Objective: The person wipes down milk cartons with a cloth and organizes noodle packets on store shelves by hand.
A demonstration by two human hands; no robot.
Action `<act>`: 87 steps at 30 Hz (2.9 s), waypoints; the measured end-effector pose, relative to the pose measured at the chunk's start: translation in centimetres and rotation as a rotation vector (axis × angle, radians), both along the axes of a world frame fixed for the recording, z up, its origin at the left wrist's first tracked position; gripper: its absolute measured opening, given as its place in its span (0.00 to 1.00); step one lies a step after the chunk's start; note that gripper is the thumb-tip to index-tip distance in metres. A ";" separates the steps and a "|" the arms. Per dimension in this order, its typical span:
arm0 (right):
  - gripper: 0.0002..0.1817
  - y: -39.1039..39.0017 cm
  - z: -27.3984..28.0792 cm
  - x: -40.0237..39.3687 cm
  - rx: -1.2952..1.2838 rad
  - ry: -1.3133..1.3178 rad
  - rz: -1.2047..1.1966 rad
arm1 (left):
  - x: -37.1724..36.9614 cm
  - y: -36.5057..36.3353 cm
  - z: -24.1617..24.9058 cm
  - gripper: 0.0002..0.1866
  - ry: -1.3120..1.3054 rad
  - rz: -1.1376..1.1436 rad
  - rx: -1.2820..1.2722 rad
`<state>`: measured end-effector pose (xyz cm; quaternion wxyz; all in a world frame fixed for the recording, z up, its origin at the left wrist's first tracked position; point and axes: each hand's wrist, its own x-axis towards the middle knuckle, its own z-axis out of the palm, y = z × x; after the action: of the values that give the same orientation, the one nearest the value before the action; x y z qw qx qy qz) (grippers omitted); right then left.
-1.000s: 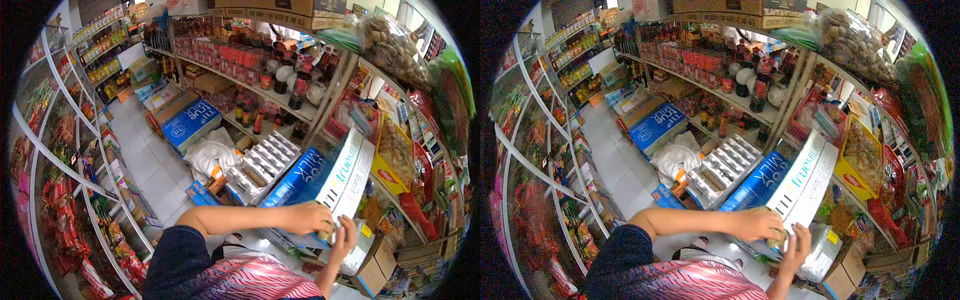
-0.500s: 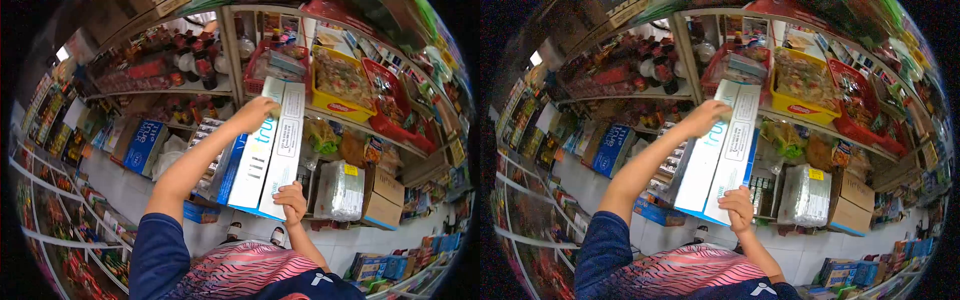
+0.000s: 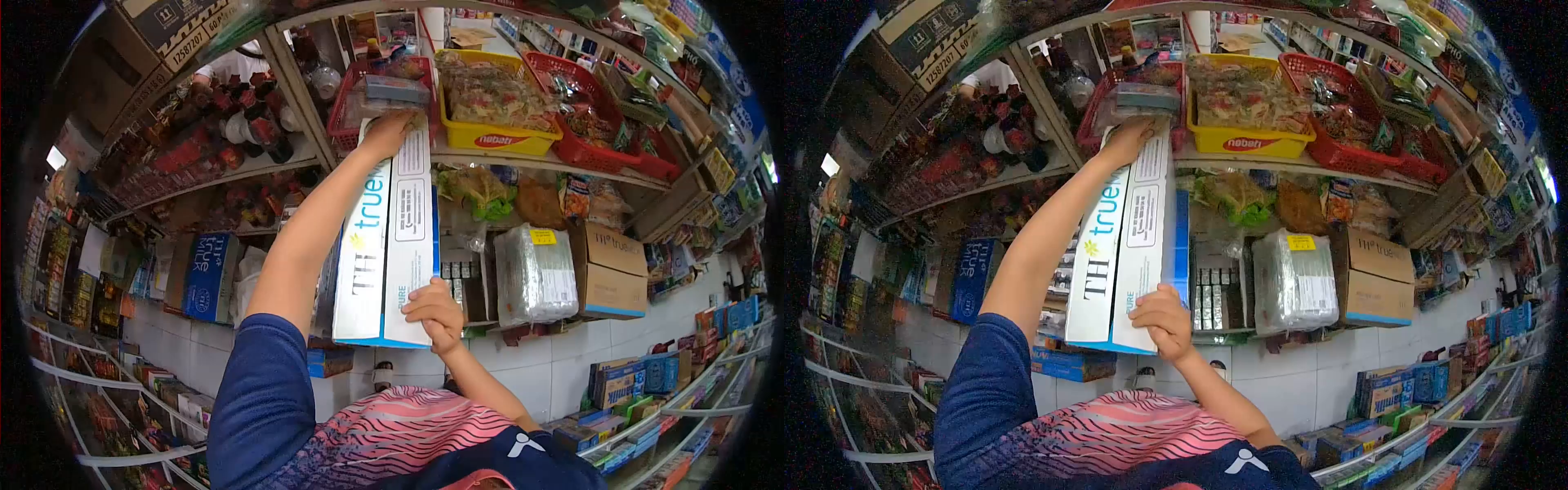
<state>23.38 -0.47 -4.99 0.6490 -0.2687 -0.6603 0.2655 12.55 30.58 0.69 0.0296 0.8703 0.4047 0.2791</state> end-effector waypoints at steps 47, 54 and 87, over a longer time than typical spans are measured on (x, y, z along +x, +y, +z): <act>0.14 -9.2 -15.1 -9.7 -0.183 -0.632 -0.809 | -8.8 -26.4 -0.1 0.26 -0.002 -0.501 -0.144; 0.11 -5.8 -1.9 -10.4 0.342 -0.442 -0.921 | -8.8 -26.4 0.2 0.24 -0.016 -0.511 -0.184; 0.09 -36.0 29.4 20.5 0.442 -0.037 -0.446 | 29.3 -46.8 -13.0 0.18 -0.284 -0.904 -0.988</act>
<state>43.89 -36.46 24.43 0.7220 -0.2640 -0.6383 -0.0385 41.88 -16.20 -12.26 0.5898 0.7930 0.0738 0.1335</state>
